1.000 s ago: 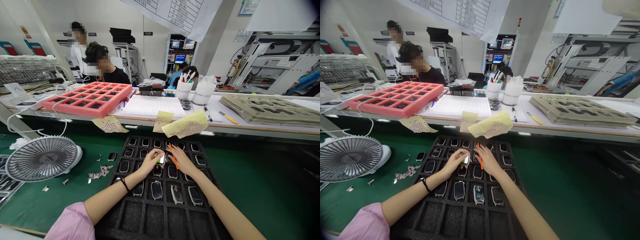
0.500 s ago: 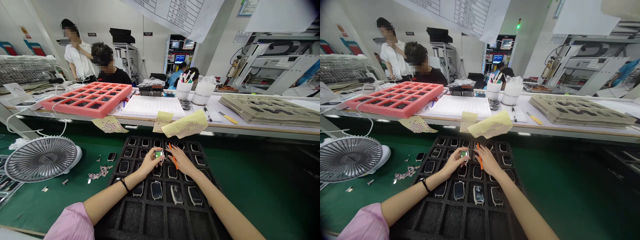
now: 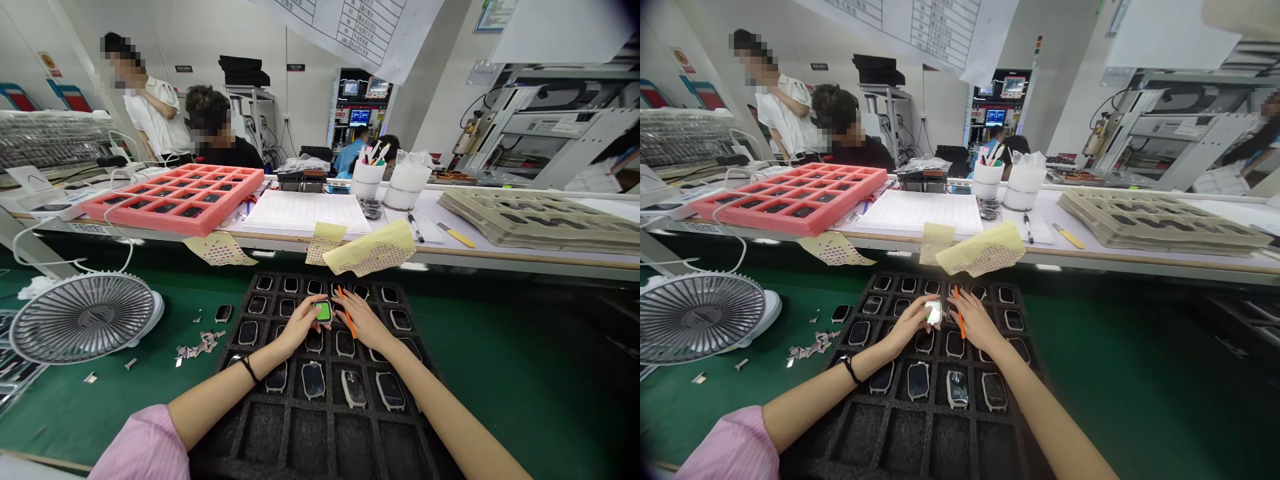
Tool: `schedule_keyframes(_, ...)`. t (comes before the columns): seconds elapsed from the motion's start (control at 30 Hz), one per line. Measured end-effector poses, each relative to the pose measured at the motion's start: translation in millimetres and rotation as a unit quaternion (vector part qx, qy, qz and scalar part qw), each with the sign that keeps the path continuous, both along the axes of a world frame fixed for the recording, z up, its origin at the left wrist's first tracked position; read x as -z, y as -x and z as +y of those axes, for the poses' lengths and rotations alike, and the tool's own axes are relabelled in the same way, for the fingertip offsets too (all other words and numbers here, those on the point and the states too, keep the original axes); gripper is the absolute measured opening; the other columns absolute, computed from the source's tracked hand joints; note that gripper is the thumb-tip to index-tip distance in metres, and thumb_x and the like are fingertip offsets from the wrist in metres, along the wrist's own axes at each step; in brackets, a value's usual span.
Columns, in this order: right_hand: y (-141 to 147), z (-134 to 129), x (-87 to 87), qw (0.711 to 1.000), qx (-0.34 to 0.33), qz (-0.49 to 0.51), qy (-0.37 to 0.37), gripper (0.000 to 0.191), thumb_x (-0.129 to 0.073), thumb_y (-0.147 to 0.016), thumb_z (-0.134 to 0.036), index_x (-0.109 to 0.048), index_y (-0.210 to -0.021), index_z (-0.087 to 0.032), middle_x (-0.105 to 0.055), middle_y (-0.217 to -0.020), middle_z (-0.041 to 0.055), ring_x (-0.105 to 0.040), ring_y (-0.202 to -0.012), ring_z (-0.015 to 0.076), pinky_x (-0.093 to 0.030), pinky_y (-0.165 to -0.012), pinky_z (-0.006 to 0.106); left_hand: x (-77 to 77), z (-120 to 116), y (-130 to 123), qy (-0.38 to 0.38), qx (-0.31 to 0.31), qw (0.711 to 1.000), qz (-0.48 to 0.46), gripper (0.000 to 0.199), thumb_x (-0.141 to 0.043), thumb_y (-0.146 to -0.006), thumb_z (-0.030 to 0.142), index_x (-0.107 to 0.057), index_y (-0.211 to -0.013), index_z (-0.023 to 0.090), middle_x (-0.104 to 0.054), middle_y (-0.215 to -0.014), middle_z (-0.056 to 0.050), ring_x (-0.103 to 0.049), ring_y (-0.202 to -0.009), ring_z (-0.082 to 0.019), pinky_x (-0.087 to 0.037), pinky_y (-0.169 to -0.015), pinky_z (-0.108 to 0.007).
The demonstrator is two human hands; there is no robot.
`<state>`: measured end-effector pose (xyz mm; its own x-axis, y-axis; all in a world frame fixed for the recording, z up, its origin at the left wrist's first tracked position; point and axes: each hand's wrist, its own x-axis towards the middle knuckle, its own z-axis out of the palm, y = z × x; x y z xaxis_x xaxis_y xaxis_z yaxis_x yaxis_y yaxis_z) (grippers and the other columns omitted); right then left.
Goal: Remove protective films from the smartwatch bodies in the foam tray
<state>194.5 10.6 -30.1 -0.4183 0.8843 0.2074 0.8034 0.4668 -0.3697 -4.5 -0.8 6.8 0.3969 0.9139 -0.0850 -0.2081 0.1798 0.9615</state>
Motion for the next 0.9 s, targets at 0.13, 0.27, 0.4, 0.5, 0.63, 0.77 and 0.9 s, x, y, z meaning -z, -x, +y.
schedule_keyframes(0.13,0,0,0.4,1.000,0.001,0.004,-0.006,0.044,-0.030,-0.096,-0.040,-0.048,-0.130,-0.018,-0.038,-0.145,0.0063,-0.027,-0.138,0.0249,-0.024,-0.114,0.050,1.4,0,-1,0.022,0.002,1.000,-0.022,0.073,-0.069,-0.068,0.049,-0.043,-0.127,0.015,-0.062,-0.091,-0.007,-0.065,-0.080,-0.019,-0.045,-0.061,-0.021)
schedule_keyframes(0.27,0,0,0.3,1.000,0.001,0.004,0.005,0.044,-0.032,-0.096,-0.039,-0.048,-0.130,-0.017,-0.038,-0.145,0.0061,-0.026,-0.139,0.0245,-0.023,-0.115,0.049,-0.5,-1,-1,0.028,-0.003,0.999,-0.018,0.068,-0.061,-0.073,0.055,-0.045,-0.124,0.014,-0.062,-0.092,-0.008,-0.064,-0.074,-0.017,-0.042,-0.057,-0.020)
schedule_keyframes(0.4,1,0,-1.3,0.997,-0.001,0.073,0.010,0.041,-0.039,-0.093,-0.039,-0.053,-0.126,-0.018,-0.042,-0.142,0.0070,-0.029,-0.137,0.0271,-0.021,-0.114,0.052,0.0,-1,-1,-0.015,-0.031,0.999,0.020,0.062,-0.072,-0.065,0.049,-0.049,-0.114,0.016,-0.055,-0.077,0.001,-0.050,-0.054,-0.006,-0.037,-0.048,-0.017)
schedule_keyframes(0.5,3,-3,-7.5,0.977,0.009,0.212,0.008,0.035,-0.047,-0.089,-0.041,-0.064,-0.113,-0.020,-0.058,-0.125,0.0085,-0.046,-0.124,0.0289,-0.031,-0.108,0.052,3.4,0,-2,-0.036,-0.047,0.998,0.034,0.053,-0.074,-0.062,0.041,-0.049,-0.102,0.017,-0.044,-0.067,0.007,-0.038,-0.047,-0.002,-0.031,-0.043,-0.015)
schedule_keyframes(0.63,8,-13,-22.9,0.932,0.027,0.360,0.038,0.046,-0.033,-0.094,-0.045,-0.069,-0.096,-0.017,-0.068,-0.088,0.0093,-0.064,-0.075,0.0178,-0.053,-0.070,0.033,6.7,2,-2,-0.015,-0.046,0.998,0.033,0.044,-0.067,-0.066,0.040,-0.045,-0.098,0.019,-0.037,-0.059,0.010,-0.033,-0.045,-0.002,-0.026,-0.043,-0.014)
schedule_keyframes(0.77,17,-24,-36.5,0.805,-0.008,0.571,0.157,0.050,-0.041,-0.089,-0.051,-0.070,-0.074,-0.013,-0.064,-0.065,0.0086,-0.056,-0.051,0.0133,-0.044,-0.047,0.025,6.6,2,-1,-0.034,-0.039,0.998,0.045,0.042,-0.064,-0.067,0.038,-0.045,-0.100,0.019,-0.037,-0.058,0.010,-0.033,-0.047,-0.003,-0.027,-0.046,-0.015)
schedule_keyframes(0.9,25,-29,-41.0,0.782,-0.021,0.592,0.194,0.048,-0.051,-0.084,-0.054,-0.070,-0.073,-0.012,-0.065,-0.066,0.0093,-0.057,-0.052,0.0134,-0.047,-0.049,0.026,5.0,0,0,-0.067,-0.043,0.994,0.080,0.040,-0.062,-0.071,0.036,-0.048,-0.103,0.018,-0.043,-0.070,0.005,-0.039,-0.053,-0.004,-0.033,-0.048,-0.016)
